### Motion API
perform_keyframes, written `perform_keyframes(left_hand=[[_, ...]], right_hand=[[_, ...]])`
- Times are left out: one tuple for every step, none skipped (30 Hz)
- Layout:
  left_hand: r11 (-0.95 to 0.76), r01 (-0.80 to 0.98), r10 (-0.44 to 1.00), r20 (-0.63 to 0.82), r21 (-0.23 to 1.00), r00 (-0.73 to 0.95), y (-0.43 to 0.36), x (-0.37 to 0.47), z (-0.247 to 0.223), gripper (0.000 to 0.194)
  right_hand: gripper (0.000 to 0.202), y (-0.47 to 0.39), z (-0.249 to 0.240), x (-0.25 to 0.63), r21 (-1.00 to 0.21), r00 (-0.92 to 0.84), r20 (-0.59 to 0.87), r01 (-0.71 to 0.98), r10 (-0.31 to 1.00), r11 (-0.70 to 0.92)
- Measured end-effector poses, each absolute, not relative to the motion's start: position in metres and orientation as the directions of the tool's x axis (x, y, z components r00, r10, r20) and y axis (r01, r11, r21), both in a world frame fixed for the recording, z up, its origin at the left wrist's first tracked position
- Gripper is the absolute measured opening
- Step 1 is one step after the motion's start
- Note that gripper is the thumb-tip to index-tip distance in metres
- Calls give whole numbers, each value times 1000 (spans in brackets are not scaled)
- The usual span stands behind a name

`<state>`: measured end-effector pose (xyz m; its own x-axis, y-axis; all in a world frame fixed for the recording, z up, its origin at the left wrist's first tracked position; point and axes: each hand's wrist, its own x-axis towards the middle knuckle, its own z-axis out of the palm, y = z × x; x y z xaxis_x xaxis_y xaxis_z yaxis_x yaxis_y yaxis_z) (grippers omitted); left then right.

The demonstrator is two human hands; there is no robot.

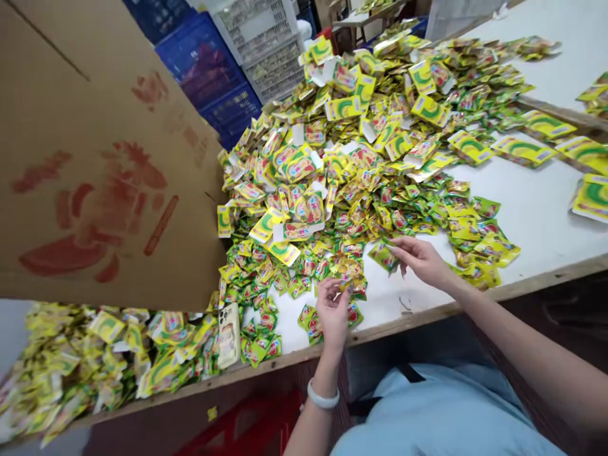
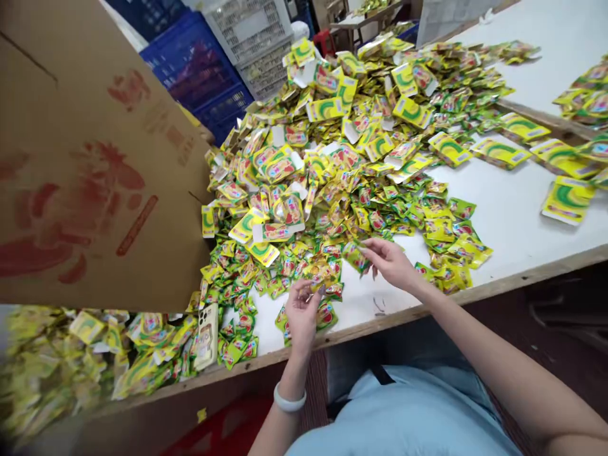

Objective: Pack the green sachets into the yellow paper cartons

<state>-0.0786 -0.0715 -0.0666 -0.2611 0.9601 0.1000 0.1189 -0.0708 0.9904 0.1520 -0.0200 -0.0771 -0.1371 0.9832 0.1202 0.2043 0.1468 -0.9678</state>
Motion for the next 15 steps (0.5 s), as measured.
perform_keyframes(left_hand=[[-52,128,968,81,990,-236,-69,-73,-67,31],[-38,136,975,66,990,-212,-68,-66,-66,33],[-27,137,981,53,990,-189,-67,-59,-64,38],[-21,131,986,42,991,-164,-67,-51,-62,45],[-17,120,990,33,993,-134,-67,-42,-58,54],[-11,103,995,21,995,-96,-67,-33,-54,62],[1,84,999,3,996,-47,-66,-25,-49,68],[18,67,1000,-18,998,9,-65,-18,-44,72],[38,54,997,-41,998,66,-64,-11,-39,74],[55,48,992,-60,997,115,-62,-6,-34,75],[68,49,985,-75,996,153,-61,-2,-30,75],[74,59,980,-83,996,181,-60,1,-27,76],[73,72,976,-86,995,200,-59,3,-24,76],[72,81,972,-88,994,216,-60,3,-21,76],[68,86,971,-86,994,223,-62,3,-21,76]], right_hand=[[40,-24,-69,156,-998,-190,59,7,980,61],[43,-28,-62,159,-992,-251,27,-127,968,-5],[43,-31,-55,161,-980,-289,23,-198,957,-36],[43,-34,-51,162,-976,-287,35,-215,957,-29],[43,-37,-48,163,-981,-248,57,-196,967,8],[42,-38,-46,163,-987,-189,90,-151,978,61],[40,-39,-45,165,-988,-130,131,-96,983,119],[38,-39,-46,168,-984,-89,175,-46,981,171],[35,-39,-46,171,-977,-77,213,-9,974,213],[31,-38,-47,176,-970,-93,240,15,966,243],[28,-37,-47,181,-964,-125,260,29,958,265],[25,-36,-47,187,-959,-157,272,43,949,282],[23,-36,-45,192,-954,-179,280,62,943,295],[20,-37,-42,197,-948,-191,285,90,939,306],[17,-38,-38,200,-942,-193,287,122,938,313]])
